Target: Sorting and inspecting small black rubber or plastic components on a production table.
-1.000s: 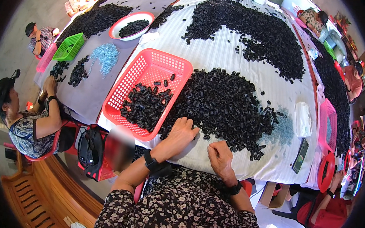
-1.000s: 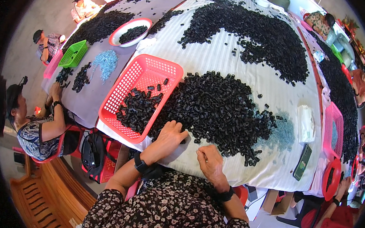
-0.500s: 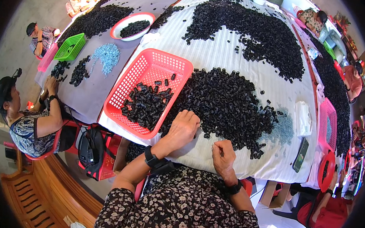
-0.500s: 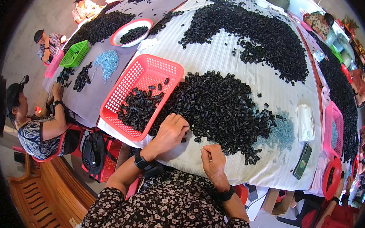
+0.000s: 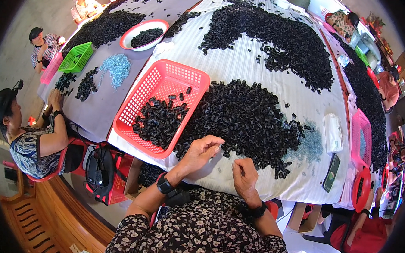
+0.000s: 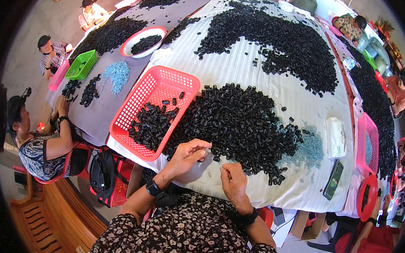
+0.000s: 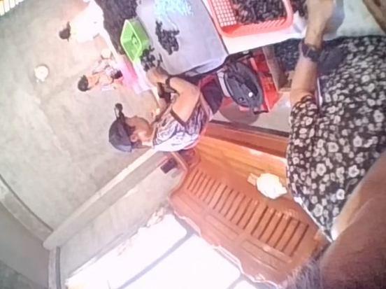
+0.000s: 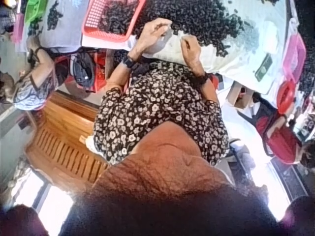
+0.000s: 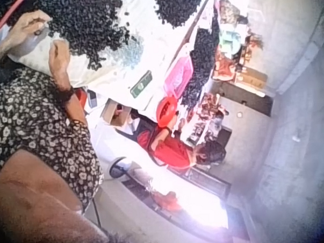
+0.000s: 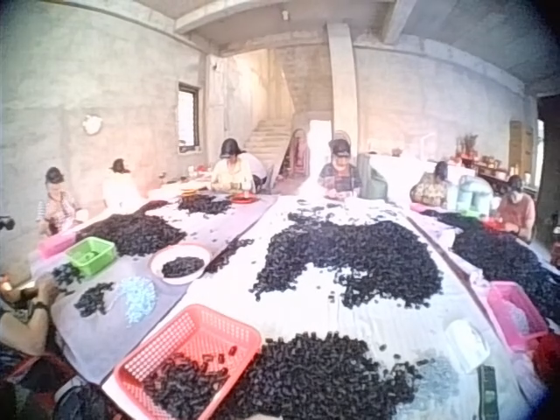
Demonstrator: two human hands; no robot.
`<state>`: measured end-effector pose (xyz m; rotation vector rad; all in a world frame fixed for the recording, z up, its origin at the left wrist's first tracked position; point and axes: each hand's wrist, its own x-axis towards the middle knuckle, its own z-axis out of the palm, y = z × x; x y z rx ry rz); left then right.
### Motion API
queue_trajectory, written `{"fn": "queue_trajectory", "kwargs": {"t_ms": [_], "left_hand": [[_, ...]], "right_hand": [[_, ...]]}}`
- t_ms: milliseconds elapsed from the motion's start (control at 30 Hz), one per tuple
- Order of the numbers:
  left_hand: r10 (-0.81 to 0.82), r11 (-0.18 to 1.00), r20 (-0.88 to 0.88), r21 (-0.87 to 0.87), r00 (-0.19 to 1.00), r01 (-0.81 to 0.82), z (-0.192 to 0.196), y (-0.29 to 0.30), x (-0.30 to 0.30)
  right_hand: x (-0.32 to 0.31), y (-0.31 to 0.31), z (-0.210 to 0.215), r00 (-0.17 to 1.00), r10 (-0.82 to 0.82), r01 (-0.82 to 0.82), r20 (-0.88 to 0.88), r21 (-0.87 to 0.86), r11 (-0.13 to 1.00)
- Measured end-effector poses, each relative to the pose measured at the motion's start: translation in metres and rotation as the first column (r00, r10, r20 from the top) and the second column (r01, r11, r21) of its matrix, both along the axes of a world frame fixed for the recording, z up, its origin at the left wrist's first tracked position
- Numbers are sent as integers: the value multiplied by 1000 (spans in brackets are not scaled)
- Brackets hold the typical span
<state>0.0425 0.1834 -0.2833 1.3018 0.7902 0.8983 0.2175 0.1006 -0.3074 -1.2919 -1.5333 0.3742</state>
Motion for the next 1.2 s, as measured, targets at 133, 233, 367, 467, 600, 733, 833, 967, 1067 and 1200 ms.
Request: {"fn": "queue_trajectory", "kwargs": {"t_ms": [133, 233, 367, 467, 600, 733, 833, 967, 1067, 1200], "left_hand": [[-7, 998, -80, 63, 997, 12, -17, 4, 1], [61, 994, -117, 98, 991, -49, -17, 4, 6], [167, 960, -366, 271, 916, -67, -2, 6, 7], [408, 659, -433, 749, 804, 69, 4, 15, 5], [558, 551, -346, 834, 754, -26, 14, 15, 2], [524, 578, -374, 816, 765, 3, 8, 9, -17], [442, 645, -466, 758, 766, 90, 7, -5, -26], [399, 568, -520, 787, 755, 242, -9, -17, -26], [418, 507, -571, 792, 706, 341, -22, -21, -16], [452, 494, -618, 774, 643, 397, -30, -19, -11]], "right_hand": [[-1, -1, 2, 1000, 12, -12, -6, -31, 999], [0, -2, 0, 1000, -4, 4, 3, -37, 999], [0, 0, -1, 998, -41, 41, 44, -3, 999], [-1, 3, -4, 994, -64, 61, 89, 36, 998], [-3, 3, -1, 964, -117, 101, 240, 81, 992], [-2, -1, 1, 908, 127, -150, 400, 26, 988], [-7, 1, -3, 829, 225, -225, 512, -63, 972], [-8, 4, -8, 767, 236, -234, 596, -82, 969], [-10, 5, -6, 755, 233, -229, 613, -88, 970], [-8, 3, -3, 883, 206, -202, 421, -55, 978]]}}
